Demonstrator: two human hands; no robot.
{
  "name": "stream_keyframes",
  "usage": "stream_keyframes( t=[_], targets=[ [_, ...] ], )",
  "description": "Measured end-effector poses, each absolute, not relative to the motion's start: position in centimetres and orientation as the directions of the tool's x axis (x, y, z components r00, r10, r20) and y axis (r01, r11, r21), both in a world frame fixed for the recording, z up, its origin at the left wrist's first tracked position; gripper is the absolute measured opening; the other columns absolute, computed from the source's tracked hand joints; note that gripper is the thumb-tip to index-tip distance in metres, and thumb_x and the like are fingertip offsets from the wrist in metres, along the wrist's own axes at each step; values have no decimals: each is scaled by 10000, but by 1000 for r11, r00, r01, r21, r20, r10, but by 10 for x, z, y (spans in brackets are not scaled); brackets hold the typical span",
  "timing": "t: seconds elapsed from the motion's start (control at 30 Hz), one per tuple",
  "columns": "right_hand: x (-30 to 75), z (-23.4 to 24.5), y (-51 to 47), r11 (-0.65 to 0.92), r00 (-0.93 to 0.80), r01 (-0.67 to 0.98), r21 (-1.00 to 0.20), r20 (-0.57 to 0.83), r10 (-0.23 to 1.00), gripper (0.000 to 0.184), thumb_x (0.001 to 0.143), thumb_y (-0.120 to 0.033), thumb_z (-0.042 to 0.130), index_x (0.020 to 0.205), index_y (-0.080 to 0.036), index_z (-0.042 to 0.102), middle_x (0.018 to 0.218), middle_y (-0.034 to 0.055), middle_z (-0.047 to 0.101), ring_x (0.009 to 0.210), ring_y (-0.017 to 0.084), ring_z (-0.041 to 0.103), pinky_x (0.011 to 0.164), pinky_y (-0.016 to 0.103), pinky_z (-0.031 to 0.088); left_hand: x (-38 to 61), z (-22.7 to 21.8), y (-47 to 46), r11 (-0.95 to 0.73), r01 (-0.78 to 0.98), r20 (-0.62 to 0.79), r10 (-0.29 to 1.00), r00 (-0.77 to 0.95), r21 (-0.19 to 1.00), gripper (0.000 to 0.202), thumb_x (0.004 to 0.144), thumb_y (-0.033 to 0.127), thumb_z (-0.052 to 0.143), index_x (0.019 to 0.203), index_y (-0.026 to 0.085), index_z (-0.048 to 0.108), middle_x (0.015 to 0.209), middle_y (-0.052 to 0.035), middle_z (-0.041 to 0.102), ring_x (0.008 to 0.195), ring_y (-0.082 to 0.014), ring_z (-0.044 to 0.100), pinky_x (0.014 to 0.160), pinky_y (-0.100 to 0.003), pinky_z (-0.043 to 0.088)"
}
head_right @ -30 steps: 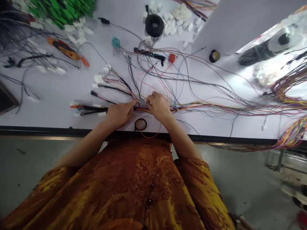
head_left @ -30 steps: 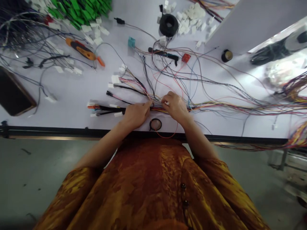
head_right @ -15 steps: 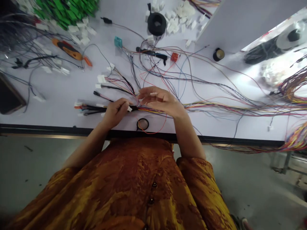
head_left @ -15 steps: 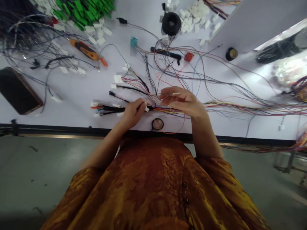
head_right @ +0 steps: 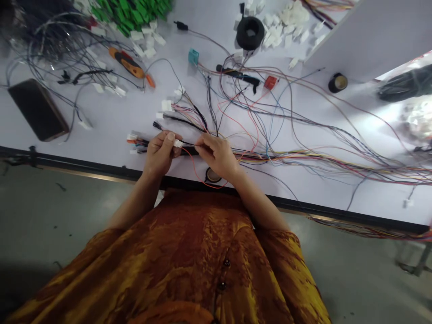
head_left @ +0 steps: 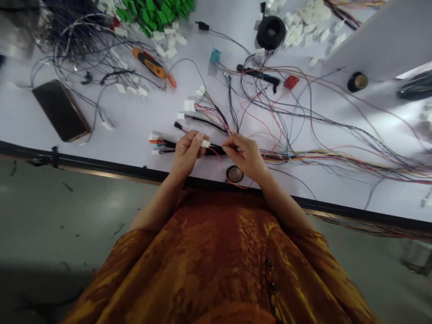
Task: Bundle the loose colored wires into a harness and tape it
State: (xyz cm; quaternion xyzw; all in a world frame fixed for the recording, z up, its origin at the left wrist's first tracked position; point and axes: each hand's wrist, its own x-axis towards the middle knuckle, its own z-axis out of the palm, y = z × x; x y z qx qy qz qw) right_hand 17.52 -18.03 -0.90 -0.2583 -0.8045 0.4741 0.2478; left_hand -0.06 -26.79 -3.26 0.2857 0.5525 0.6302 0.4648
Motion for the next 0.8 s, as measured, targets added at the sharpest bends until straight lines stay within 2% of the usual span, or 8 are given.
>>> stream_keyframes(
  t=[0.3,0.37,0.53,0.63,0.67,0.73,0.8],
  targets=[
    [175,-11,-180,536,-773,225,-814,186,607,165,959,-253,557,814,-208,622,757,3,661,732,143,584,787,314,428,4,-38,-269,47,-253,-148,906,-396,966,377,882,579,673,822,207,676,514,54,433,433,-65,382,424,-205,297],
    [179,-10,-176,521,-738,212,-827,215,640,148,953,-239,559,821,-209,621,782,8,658,756,148,593,785,315,443,4,-36,-269,59,-239,-152,908,-391,969,398,870,594,678,811,200,668,508,56,430,429,-65,380,422,-204,294],
    [212,-11,-162,418,-556,244,-875,227,800,66,909,-202,584,859,-214,626,866,22,658,852,164,620,831,333,487,0,-27,-279,146,-84,-164,943,-288,986,386,892,546,658,803,171,682,532,41,475,465,-68,421,464,-199,332],
    [243,-16,-161,358,-598,341,-869,93,796,27,864,-217,646,837,-213,645,848,15,667,822,163,624,806,332,507,-4,-20,-289,173,90,-153,969,-191,981,336,946,452,584,802,168,693,584,18,531,524,-83,479,523,-202,388],
    [254,-17,-162,314,-591,373,-873,37,806,33,844,-230,676,866,-213,658,870,15,677,815,160,629,794,329,514,-5,-18,-291,178,152,-156,977,-146,972,323,955,422,563,801,169,692,605,12,551,551,-89,502,549,-204,409],
    [275,-18,-163,200,-511,397,-896,-35,859,166,816,-260,718,969,-217,671,947,21,697,836,160,651,800,329,528,-7,-11,-294,198,259,-189,980,-56,946,304,965,385,530,809,175,685,640,7,582,594,-102,540,591,-208,441],
    [296,-17,-163,124,-350,378,-918,-18,937,218,832,-291,710,1034,-224,666,975,22,703,863,160,665,823,334,531,-8,-4,-296,245,328,-261,965,4,912,288,960,386,519,824,181,669,677,8,609,622,-112,575,608,-212,458]
  ],
)
